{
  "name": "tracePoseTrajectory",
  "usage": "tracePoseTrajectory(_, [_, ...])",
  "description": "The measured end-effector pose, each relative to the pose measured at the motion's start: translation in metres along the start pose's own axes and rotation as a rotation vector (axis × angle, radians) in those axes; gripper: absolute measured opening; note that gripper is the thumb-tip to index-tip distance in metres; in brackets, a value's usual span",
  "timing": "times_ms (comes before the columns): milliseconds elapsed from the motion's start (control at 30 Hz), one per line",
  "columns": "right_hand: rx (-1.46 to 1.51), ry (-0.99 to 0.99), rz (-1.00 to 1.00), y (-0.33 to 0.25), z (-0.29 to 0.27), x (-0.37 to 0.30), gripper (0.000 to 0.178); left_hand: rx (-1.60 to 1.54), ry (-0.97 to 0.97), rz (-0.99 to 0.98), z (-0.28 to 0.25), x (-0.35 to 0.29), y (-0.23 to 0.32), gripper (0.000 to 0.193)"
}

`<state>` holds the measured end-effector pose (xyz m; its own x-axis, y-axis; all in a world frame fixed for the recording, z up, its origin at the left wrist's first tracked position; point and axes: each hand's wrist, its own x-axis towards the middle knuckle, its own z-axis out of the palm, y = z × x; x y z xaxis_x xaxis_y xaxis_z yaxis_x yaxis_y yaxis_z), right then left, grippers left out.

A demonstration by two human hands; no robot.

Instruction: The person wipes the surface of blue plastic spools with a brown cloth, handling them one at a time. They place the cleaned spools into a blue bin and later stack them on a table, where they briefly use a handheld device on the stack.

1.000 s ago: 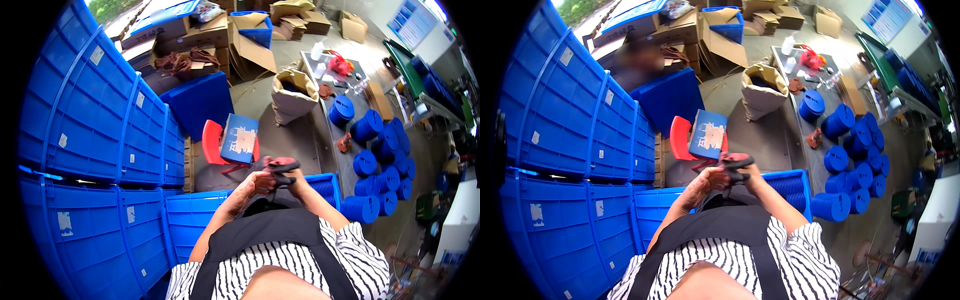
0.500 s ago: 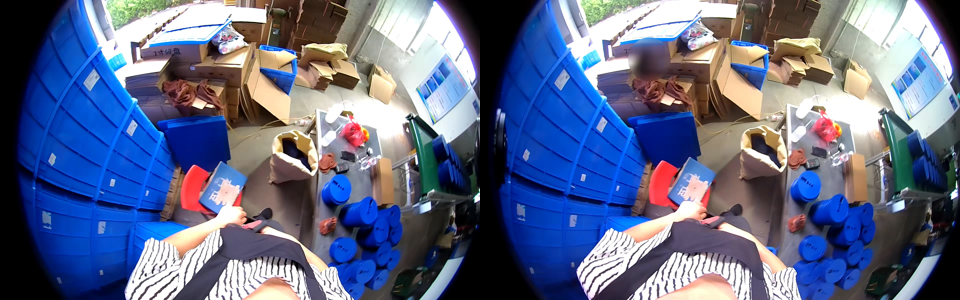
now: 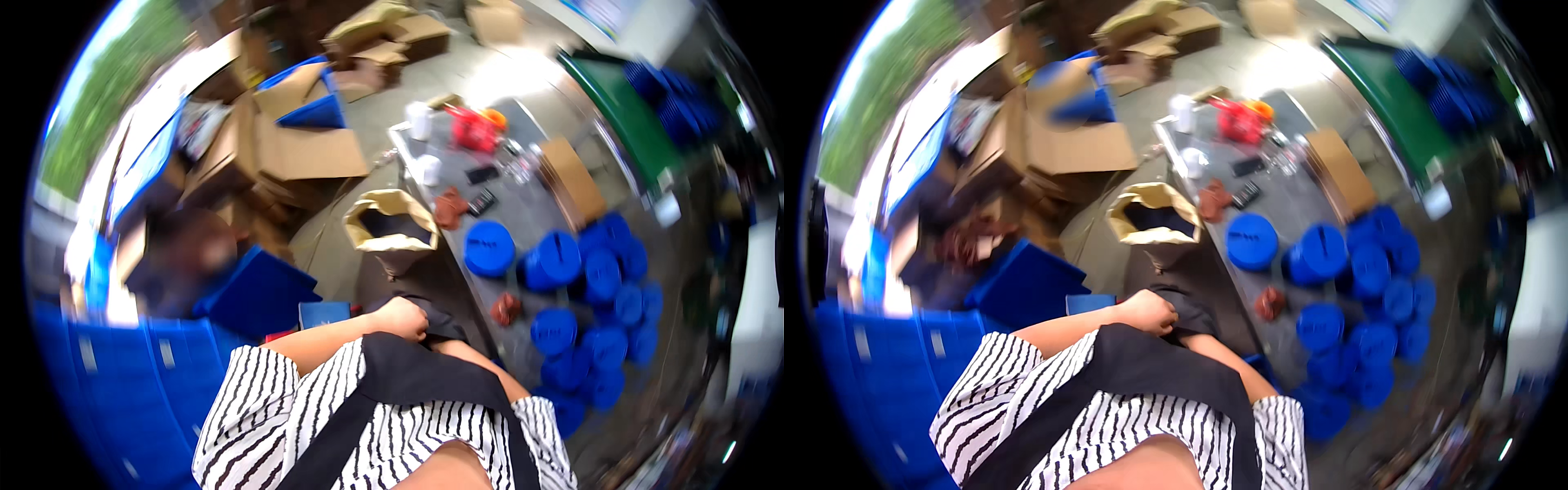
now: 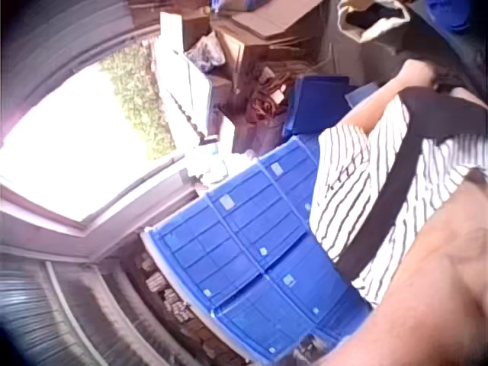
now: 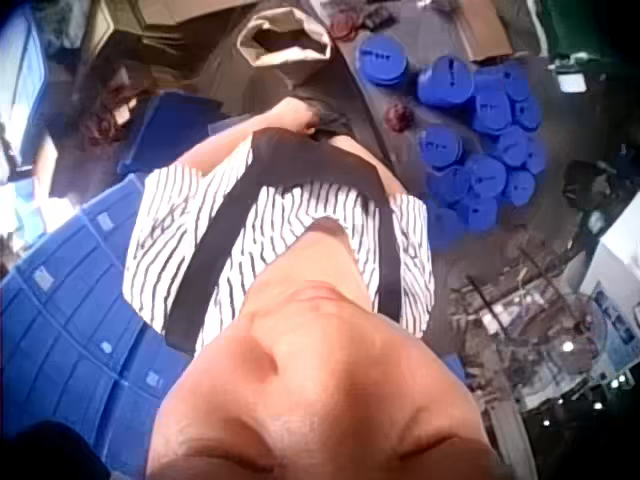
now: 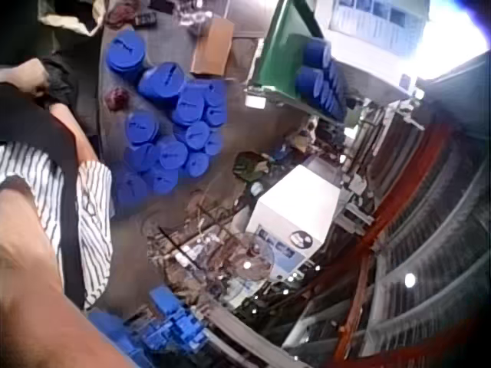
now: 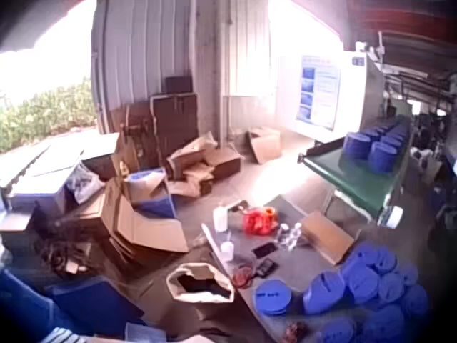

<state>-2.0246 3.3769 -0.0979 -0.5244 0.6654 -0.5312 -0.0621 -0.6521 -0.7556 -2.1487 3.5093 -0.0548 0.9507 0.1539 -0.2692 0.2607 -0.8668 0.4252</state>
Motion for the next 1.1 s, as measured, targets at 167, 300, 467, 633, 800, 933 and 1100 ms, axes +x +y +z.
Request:
tracePoseTrajectory(167, [-0.176,0.068,-0.069,0.054,0.030,-0.100,0.027,-0.163,-0.467,0.147,-0.005,0.022,0.086,0.039])
tracePoseTrajectory(300, [-0.071,0.240,-0.356,0.075,0.078,-0.183,0.041,-0.915,-0.783,-0.168,0.003,0.003,0.071,0.064])
tracePoseTrajectory(467, [0.975,0.424,-1.094,0.210,0.097,-0.189,0.041,-0.187,-0.489,-0.258,0.069,0.027,0.027,0.046])
tracePoseTrajectory(633, [1.344,1.823,-0.326,0.380,0.077,-0.032,0.033,0.307,-0.468,0.140,0.089,0.044,0.023,0.049])
tracePoseTrajectory(800, [0.537,1.252,0.521,0.460,0.140,0.086,0.057,0.551,-0.648,0.324,0.135,0.089,0.079,0.061])
tracePoseTrajectory(933, [0.442,1.074,0.540,0.434,0.133,0.120,0.054,0.541,-0.749,0.366,0.131,0.117,0.096,0.061])
tracePoseTrajectory(1100, [0.492,1.081,0.549,0.436,0.121,0.130,0.049,0.565,-0.823,0.426,0.127,0.151,0.128,0.059])
